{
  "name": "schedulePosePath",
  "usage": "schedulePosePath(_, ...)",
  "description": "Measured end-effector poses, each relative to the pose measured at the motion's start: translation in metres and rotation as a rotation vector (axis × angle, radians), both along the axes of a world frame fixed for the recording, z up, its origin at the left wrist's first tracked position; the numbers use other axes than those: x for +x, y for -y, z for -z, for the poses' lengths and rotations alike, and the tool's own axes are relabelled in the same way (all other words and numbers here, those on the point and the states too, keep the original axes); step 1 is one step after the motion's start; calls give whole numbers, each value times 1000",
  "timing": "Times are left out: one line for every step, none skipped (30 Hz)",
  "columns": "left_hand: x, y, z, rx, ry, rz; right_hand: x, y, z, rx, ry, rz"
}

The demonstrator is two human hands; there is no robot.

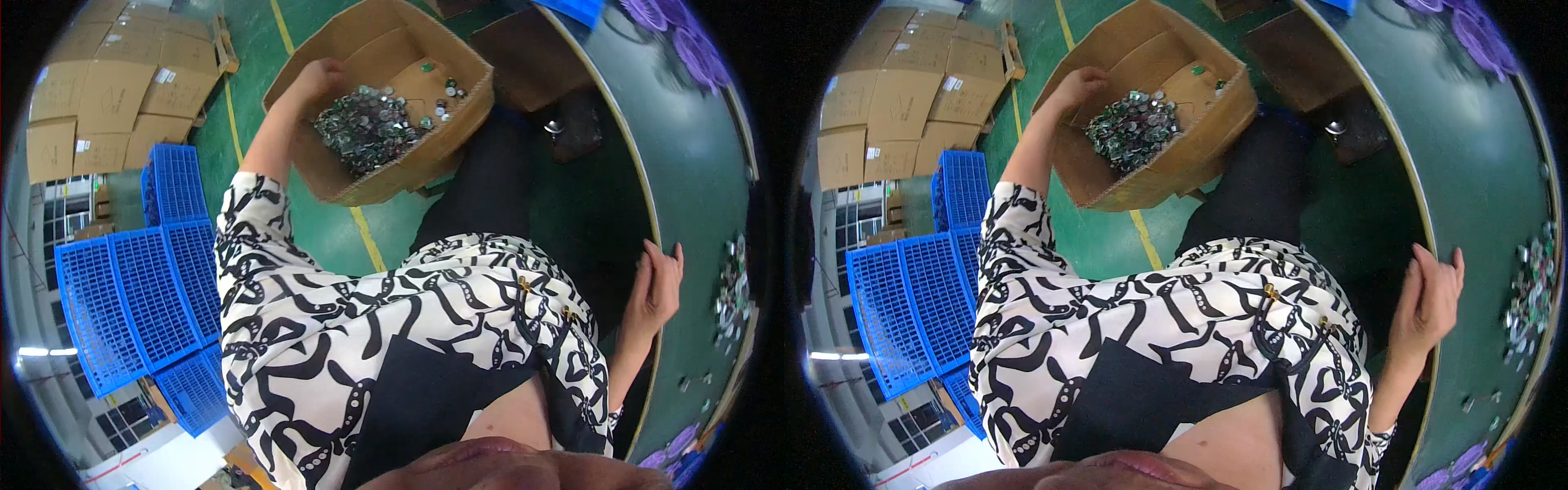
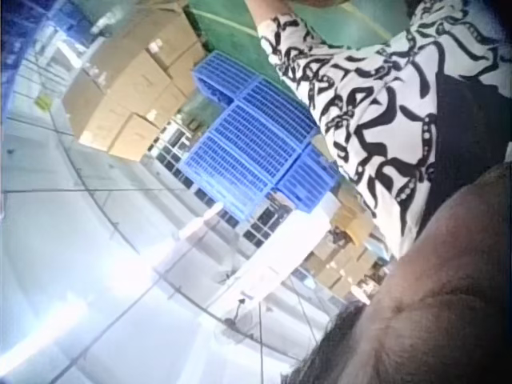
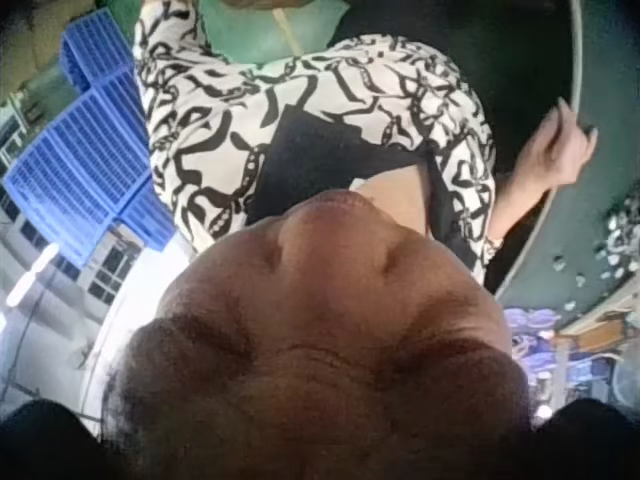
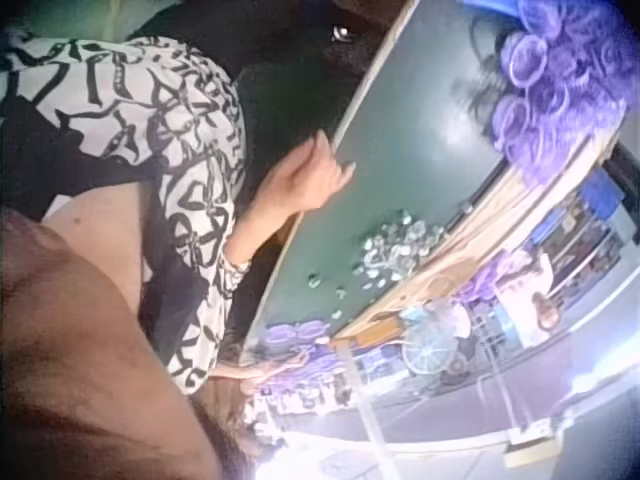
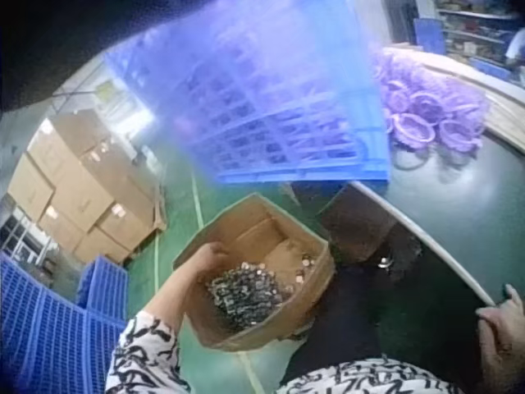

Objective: Assembling mini portable fans by inserting small circular motor components into purple plastic fan cages.

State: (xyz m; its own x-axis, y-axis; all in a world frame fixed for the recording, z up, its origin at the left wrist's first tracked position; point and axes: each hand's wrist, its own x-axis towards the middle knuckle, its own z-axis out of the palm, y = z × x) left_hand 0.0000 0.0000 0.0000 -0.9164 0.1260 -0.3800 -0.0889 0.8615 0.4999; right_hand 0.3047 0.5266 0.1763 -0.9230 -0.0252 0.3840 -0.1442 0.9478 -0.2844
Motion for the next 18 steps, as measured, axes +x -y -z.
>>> schedulePosePath(13,2,0,-87,41,-11,0,-6,-2,-40,23,10)
schedulePosePath(15,14,14,-117,222,-4,-3,-9,-3,-76,16,9)
schedulePosePath(-49,39,-3,-171,172,56,-21,26,17,-149,-41,81)
schedulePosePath(-50,48,3,-296,69,180,-29,25,22,-183,-46,73)
schedulePosePath(-51,54,8,-419,-33,305,-37,31,25,-173,-87,98)
schedulePosePath(-55,57,10,-422,-28,295,-42,31,29,-177,-84,88)
schedulePosePath(-64,60,15,-468,70,344,-44,28,33,-151,-101,91)
schedulePosePath(-68,62,19,-510,169,393,-45,25,35,-123,-117,94)
schedulePosePath(-69,62,24,-508,176,395,-44,26,35,-122,-110,95)
schedulePosePath(-68,62,31,-505,202,367,-43,27,33,-91,-111,99)
schedulePosePath(-65,61,36,-502,227,339,-43,27,33,-59,-113,102)
schedulePosePath(-62,55,35,-499,230,351,-42,26,33,-55,-107,113)
schedulePosePath(-56,44,31,-516,239,362,-39,24,35,-62,-103,111)
schedulePosePath(-54,35,28,-533,247,373,-37,22,36,-69,-98,110)
schedulePosePath(-56,27,22,-475,345,349,-33,20,35,-69,-96,121)
schedulePosePath(-56,39,29,-476,342,335,-36,23,34,-62,-113,104)
schedulePosePath(-59,55,46,-573,361,322,-39,26,33,-56,-130,87)
schedulePosePath(-61,53,52,-668,382,327,-40,26,33,-53,-128,91)
